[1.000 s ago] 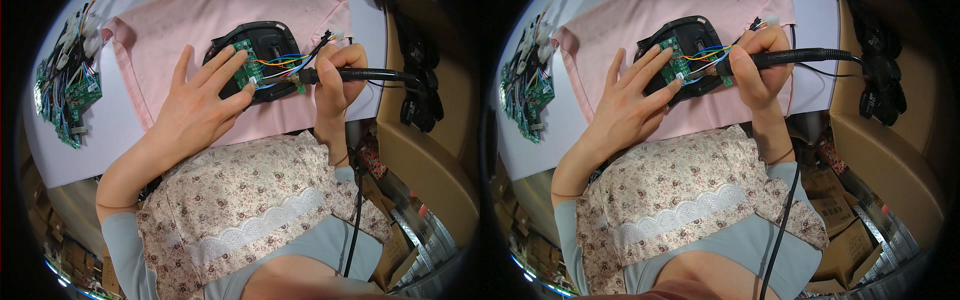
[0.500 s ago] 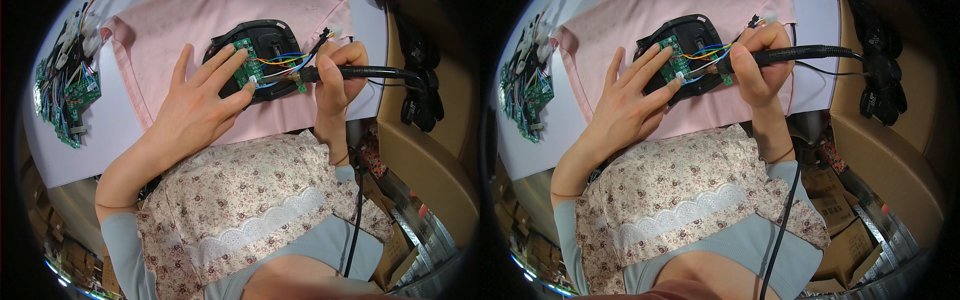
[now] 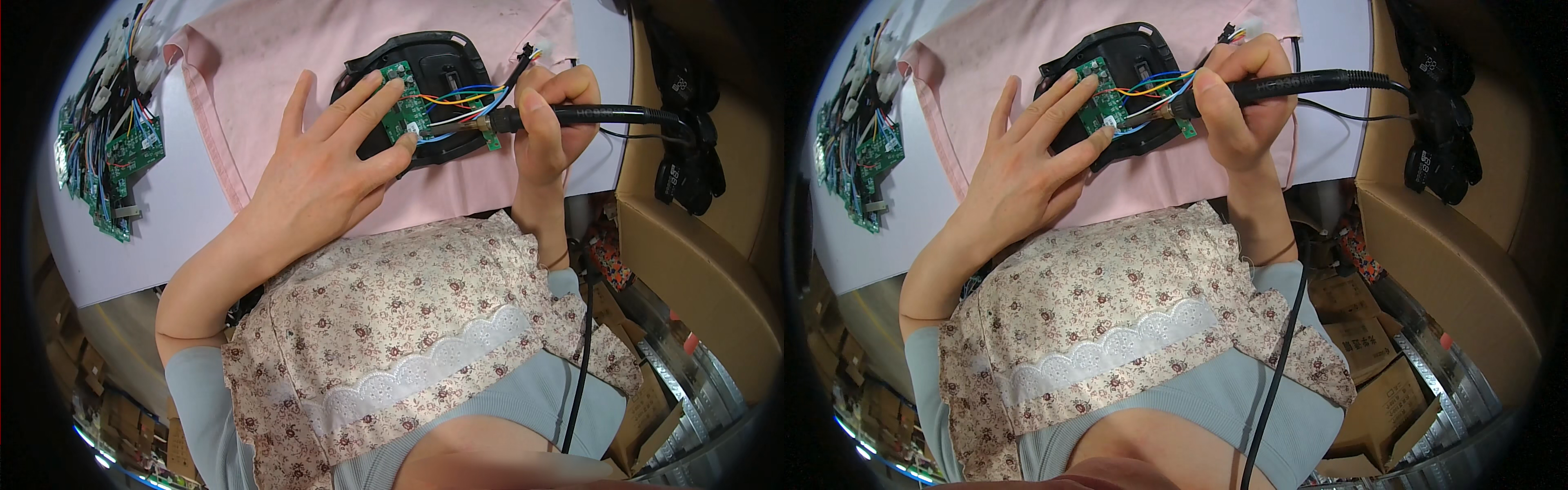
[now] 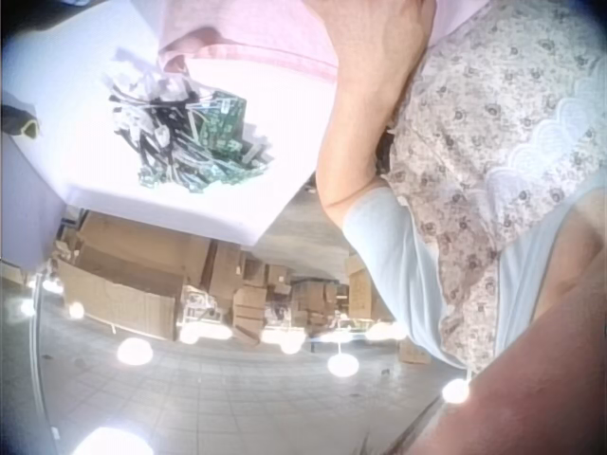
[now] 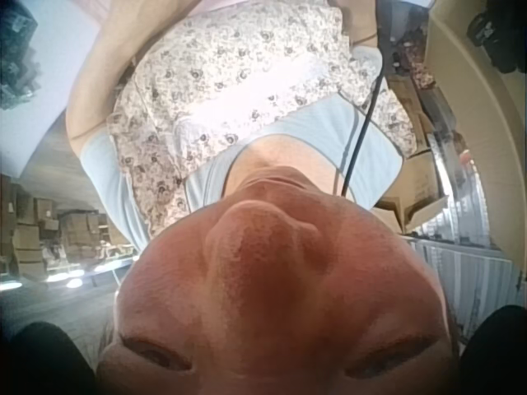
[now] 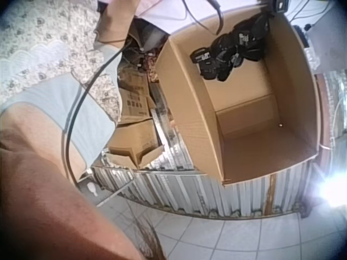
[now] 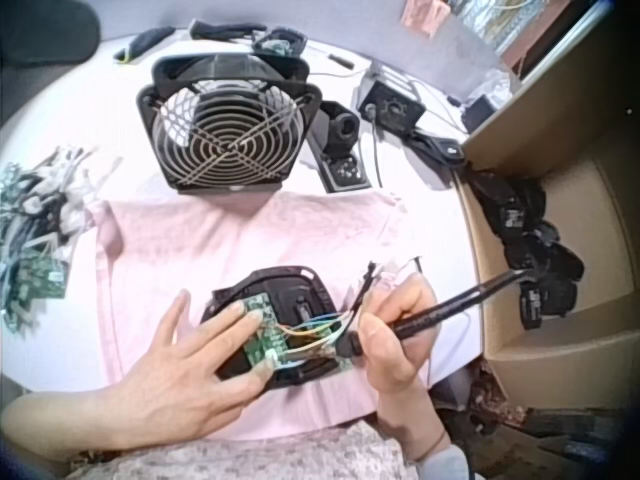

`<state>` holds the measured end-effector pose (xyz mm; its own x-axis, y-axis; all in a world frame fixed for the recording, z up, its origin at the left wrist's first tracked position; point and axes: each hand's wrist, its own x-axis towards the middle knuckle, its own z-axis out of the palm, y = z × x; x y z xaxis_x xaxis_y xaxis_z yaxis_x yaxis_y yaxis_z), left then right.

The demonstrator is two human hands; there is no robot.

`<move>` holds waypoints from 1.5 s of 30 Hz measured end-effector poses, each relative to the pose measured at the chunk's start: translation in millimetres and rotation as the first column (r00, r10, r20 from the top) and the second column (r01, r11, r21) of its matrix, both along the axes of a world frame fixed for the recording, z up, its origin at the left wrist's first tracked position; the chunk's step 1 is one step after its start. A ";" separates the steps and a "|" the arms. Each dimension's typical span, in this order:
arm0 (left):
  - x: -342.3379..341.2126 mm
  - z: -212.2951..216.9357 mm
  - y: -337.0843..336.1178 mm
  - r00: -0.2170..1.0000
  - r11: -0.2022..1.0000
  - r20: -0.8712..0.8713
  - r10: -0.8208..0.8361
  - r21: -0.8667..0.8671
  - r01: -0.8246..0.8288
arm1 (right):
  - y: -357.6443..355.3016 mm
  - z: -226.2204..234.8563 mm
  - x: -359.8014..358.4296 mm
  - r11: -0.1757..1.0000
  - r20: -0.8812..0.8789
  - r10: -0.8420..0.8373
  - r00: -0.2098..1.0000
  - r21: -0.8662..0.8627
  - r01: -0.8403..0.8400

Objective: The person solders wires onto a green circuit board inside a plastic enclosure using a soldering iron.

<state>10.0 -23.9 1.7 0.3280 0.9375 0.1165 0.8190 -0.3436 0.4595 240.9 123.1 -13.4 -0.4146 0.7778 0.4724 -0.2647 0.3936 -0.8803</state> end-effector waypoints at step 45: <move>-1.1 -3.0 -0.8 1.000 1.000 0.029 0.008 0.020 -0.009 | -10.2 9.6 -30.8 1.000 0.051 0.012 0.999 -0.021 -0.011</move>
<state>8.9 -24.7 -1.3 0.3160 0.9376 0.1453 0.8083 -0.3462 0.4763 210.1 112.9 -3.7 -0.4467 0.7823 0.4341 -0.2235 0.3722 -0.9008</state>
